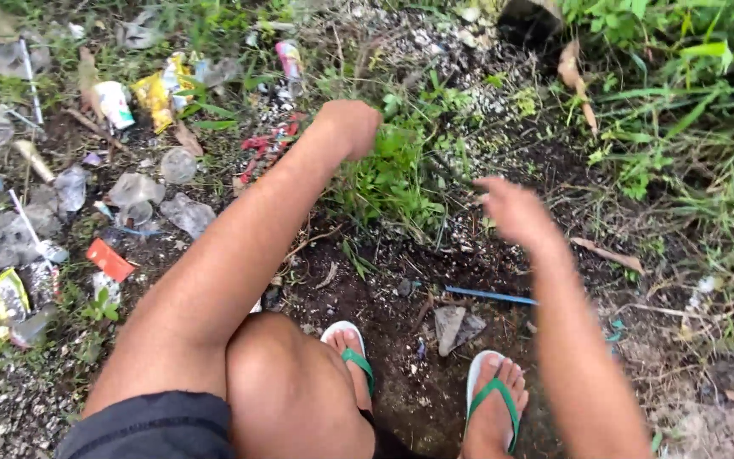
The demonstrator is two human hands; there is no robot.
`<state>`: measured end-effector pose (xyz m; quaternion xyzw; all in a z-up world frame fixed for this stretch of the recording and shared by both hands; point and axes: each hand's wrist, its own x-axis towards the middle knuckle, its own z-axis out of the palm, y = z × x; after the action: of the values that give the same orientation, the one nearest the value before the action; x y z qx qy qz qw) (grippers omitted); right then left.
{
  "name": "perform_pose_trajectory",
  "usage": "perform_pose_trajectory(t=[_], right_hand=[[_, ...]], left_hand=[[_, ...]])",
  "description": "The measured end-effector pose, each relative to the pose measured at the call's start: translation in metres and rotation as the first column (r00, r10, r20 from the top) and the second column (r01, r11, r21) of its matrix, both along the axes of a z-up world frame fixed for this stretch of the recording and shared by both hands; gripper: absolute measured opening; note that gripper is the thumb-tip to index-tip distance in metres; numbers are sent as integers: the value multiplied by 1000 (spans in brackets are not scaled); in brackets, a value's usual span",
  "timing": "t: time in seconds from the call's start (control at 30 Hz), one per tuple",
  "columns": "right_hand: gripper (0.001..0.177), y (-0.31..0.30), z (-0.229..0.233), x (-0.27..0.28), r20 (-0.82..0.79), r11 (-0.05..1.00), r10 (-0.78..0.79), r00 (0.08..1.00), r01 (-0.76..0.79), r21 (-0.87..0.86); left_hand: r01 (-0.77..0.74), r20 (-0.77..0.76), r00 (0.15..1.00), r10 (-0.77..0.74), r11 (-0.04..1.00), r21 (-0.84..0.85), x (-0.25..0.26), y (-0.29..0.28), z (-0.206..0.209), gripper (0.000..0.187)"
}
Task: The person squats on the ground and uses a machete to cut weeds and small plants in a littered outdoor area. They repeatedly swing the machete to clear vegetation around a patch of soil.
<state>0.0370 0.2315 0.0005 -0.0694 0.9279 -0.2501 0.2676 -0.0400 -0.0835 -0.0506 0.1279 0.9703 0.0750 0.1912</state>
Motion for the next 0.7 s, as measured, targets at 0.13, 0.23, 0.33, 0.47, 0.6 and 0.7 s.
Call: perform_pose_trajectory(t=[0.13, 0.23, 0.33, 0.47, 0.6, 0.7], right_hand=[[39, -2, 116, -37, -38, 961, 193, 980, -181, 211], [37, 14, 128, -78, 96, 802, 295, 951, -301, 516], [31, 30, 128, -87, 61, 524, 607, 792, -457, 719], [43, 19, 123, -70, 197, 496, 571, 797, -527, 690], [29, 41, 20, -88, 211, 560, 659, 721, -659, 502], [40, 15, -6, -85, 221, 469, 706, 672, -678, 566]], left_hand=[[-136, 35, 991, 133, 982, 132, 10, -5, 56, 27], [-78, 208, 966, 151, 943, -324, 30, 21, 136, 27], [-37, 243, 962, 122, 944, -327, 42, 36, 155, 25], [-165, 283, 943, 175, 984, -60, 55, 53, 159, 29], [-250, 440, 870, 221, 968, 7, 68, 60, 158, 26], [-151, 261, 954, 146, 989, -3, 47, 42, 120, 31]])
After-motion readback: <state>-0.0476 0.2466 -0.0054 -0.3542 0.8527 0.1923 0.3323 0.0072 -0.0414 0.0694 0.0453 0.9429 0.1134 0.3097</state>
